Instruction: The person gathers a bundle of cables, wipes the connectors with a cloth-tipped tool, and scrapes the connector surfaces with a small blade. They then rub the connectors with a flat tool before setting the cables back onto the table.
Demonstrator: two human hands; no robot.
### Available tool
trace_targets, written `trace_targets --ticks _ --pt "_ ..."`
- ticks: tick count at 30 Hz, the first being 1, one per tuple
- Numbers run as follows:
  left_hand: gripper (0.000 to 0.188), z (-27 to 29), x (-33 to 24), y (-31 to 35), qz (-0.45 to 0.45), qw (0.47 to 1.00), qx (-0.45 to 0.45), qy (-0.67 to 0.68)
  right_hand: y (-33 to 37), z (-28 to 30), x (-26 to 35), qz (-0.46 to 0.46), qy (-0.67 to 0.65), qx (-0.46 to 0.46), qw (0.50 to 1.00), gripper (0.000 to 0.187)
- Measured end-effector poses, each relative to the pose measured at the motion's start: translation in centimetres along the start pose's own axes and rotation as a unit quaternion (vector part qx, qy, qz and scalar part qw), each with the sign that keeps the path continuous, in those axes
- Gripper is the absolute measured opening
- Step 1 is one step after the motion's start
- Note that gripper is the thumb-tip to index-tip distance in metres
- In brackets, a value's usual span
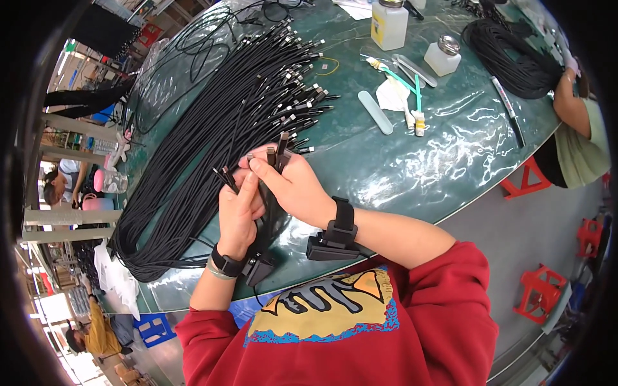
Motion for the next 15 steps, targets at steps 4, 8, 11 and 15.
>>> trace_targets --ticks 4,8,11,15 --pt "0.014 0.8 0.5 -0.1 -0.178 0.964 -0.018 -0.196 0.4 0.3 0.4 0.090 0.138 -0.030 0.986 0.025" --pt "0.012 0.6 0.0 0.2 -0.192 0.953 0.000 -0.233 0.2 -0.1 1.0 0.073 0.083 -0.030 0.993 0.026" --pt "0.014 0.5 -1.3 0.0 -0.088 0.989 0.038 -0.114 0.0 0.0 0.8 0.023 -0.005 -0.026 0.999 0.027" --pt "0.017 1.0 -1.9 -0.1 0.096 0.986 0.104 0.086 -0.1 0.4 0.3 -0.042 -0.088 0.010 0.995 0.029"
Point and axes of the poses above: each hand's wrist, its own y-axis away from the middle knuckle, its own z-axis out of the back of the hand, x = y × z, the point moved 1 cm from there along -y, towards the middle knuckle, and after that the axes turned 13 degrees about y, right-handed, at the moved point
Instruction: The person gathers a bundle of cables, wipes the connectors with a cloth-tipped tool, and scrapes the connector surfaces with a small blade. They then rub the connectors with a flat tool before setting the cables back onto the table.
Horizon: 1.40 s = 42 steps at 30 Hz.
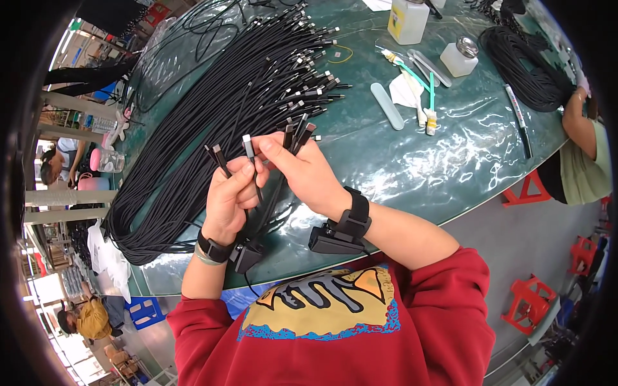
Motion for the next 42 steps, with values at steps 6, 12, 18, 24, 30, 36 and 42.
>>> trace_targets --ticks 6,12,18,24,30,36,42 --pt "0.018 -0.1 0.0 0.1 0.030 0.999 0.028 0.009 -0.1 0.3 -0.3 -0.018 0.038 0.029 0.999 0.032" --pt "0.017 -0.1 0.4 -0.1 0.051 0.998 0.034 0.004 0.2 0.6 0.5 -0.030 0.056 0.082 0.995 0.034" --pt "0.016 0.6 0.8 -0.7 0.015 0.999 -0.032 0.041 -0.1 0.0 0.1 -0.080 -0.031 -0.008 0.996 0.028" --pt "0.018 0.8 1.3 -1.0 -0.056 0.992 -0.114 0.007 0.5 -0.4 -1.3 -0.093 0.045 -0.004 0.995 0.026" --pt "0.032 0.9 1.0 -0.6 -0.029 0.997 -0.073 -0.011 0.3 -0.5 -1.0 -0.126 0.031 0.055 0.990 0.024" --pt "0.038 1.4 1.0 -0.5 -0.094 0.984 -0.069 -0.136 0.4 -0.5 -2.0 -0.136 -0.011 -0.001 0.991 0.018" --pt "0.040 0.6 0.8 0.4 -0.020 0.998 0.053 -0.021 0.8 -1.9 -0.2 -0.175 0.121 0.081 0.974 0.010"
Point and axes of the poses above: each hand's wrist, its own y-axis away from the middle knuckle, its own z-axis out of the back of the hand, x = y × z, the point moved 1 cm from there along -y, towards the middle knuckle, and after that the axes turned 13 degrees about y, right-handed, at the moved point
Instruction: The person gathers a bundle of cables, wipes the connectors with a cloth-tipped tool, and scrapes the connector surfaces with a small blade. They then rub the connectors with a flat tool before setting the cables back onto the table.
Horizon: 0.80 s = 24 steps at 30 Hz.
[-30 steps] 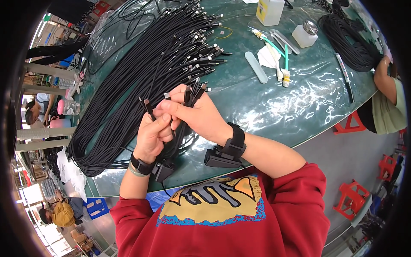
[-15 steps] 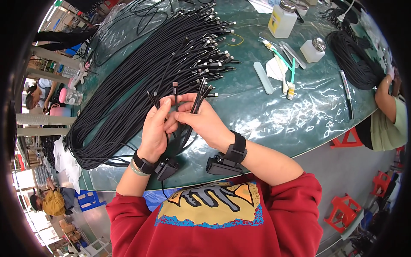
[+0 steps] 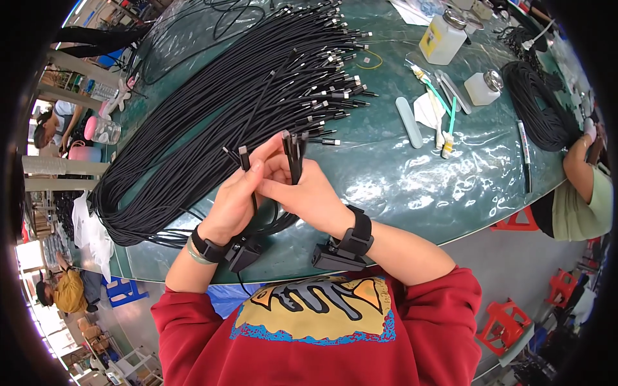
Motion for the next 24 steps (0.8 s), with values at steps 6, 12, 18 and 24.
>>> trace_targets --ticks 6,12,18,24 --pt "0.036 1.1 -0.4 0.3 -0.110 0.988 -0.087 -0.061 -0.1 0.3 -0.9 0.013 -0.069 -0.047 0.996 0.012" --pt "0.027 0.6 -1.4 1.0 -0.107 0.980 -0.167 -0.001 0.3 0.0 -1.0 0.005 -0.131 -0.048 0.990 0.012" --pt "0.030 0.1 -1.7 1.0 -0.054 0.980 -0.188 -0.028 0.5 0.7 -1.1 -0.025 -0.150 0.055 0.987 0.012" --pt "0.025 0.1 -1.5 1.0 -0.055 0.980 -0.189 -0.036 0.6 1.1 -0.8 -0.035 -0.156 0.113 0.981 0.014"
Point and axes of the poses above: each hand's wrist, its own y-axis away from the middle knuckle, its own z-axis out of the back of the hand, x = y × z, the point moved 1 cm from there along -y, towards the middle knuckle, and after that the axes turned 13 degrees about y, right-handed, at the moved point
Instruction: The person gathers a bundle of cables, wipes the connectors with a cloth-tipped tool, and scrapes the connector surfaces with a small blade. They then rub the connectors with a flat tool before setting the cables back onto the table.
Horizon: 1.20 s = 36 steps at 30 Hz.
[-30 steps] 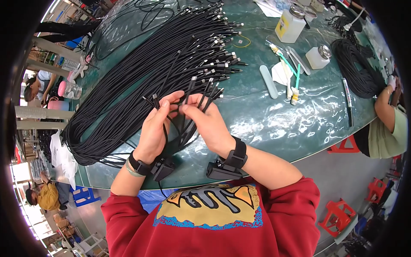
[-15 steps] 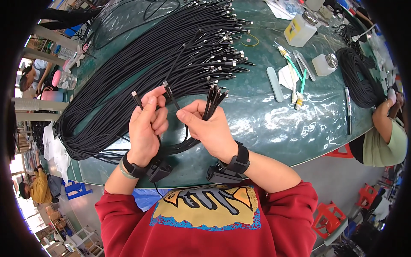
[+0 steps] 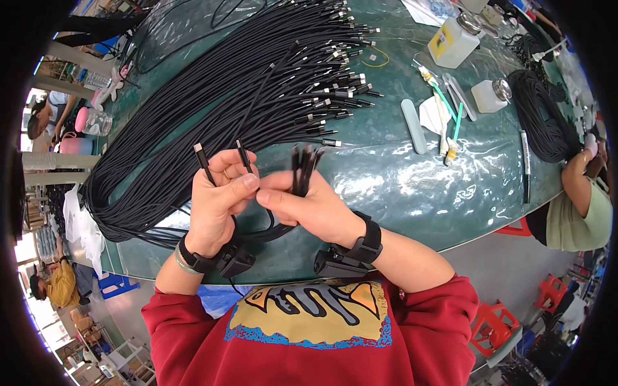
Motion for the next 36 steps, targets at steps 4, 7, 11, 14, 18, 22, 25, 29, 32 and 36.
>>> trace_targets --ticks 4,7,11,14,18,22,25,29,32,36 --pt "0.025 -0.3 -0.3 0.1 0.023 0.999 0.011 0.024 -0.2 0.1 0.5 0.050 0.064 0.017 0.997 0.012" --pt "0.025 0.1 -0.5 0.2 0.050 0.997 0.025 0.045 -0.3 0.3 0.1 0.055 0.092 -0.004 0.994 0.008" --pt "0.022 0.0 -0.2 0.6 0.023 0.999 0.015 0.022 -0.2 -0.1 -0.1 0.064 0.148 -0.052 0.986 0.005" --pt "0.018 0.2 -0.2 0.7 0.003 1.000 0.009 0.008 0.0 -0.6 -0.1 0.056 0.156 -0.079 0.983 0.008" --pt "0.012 0.4 -0.7 0.5 0.009 1.000 0.017 0.019 -0.2 -1.0 -0.1 0.028 0.129 -0.095 0.987 0.013" --pt "0.009 0.2 -0.8 0.3 0.018 0.999 0.029 0.028 -0.3 -0.7 -0.1 0.024 0.124 -0.091 0.988 0.014" --pt "0.009 0.1 -0.7 0.2 0.012 0.998 0.049 0.028 0.0 -0.8 0.2 0.036 0.128 -0.090 0.987 0.014" --pt "0.012 -0.6 -0.7 0.1 0.028 0.999 0.016 0.001 0.3 -1.1 0.4 0.015 0.127 -0.138 0.982 0.019" --pt "0.011 -0.4 -0.4 0.5 -0.013 1.000 -0.001 -0.026 -0.1 -1.0 -0.2 0.005 0.165 -0.133 0.977 0.020" --pt "0.013 -0.1 -0.7 0.8 -0.038 0.998 0.007 -0.040 0.1 -1.6 -0.9 0.023 0.189 -0.105 0.976 0.020"
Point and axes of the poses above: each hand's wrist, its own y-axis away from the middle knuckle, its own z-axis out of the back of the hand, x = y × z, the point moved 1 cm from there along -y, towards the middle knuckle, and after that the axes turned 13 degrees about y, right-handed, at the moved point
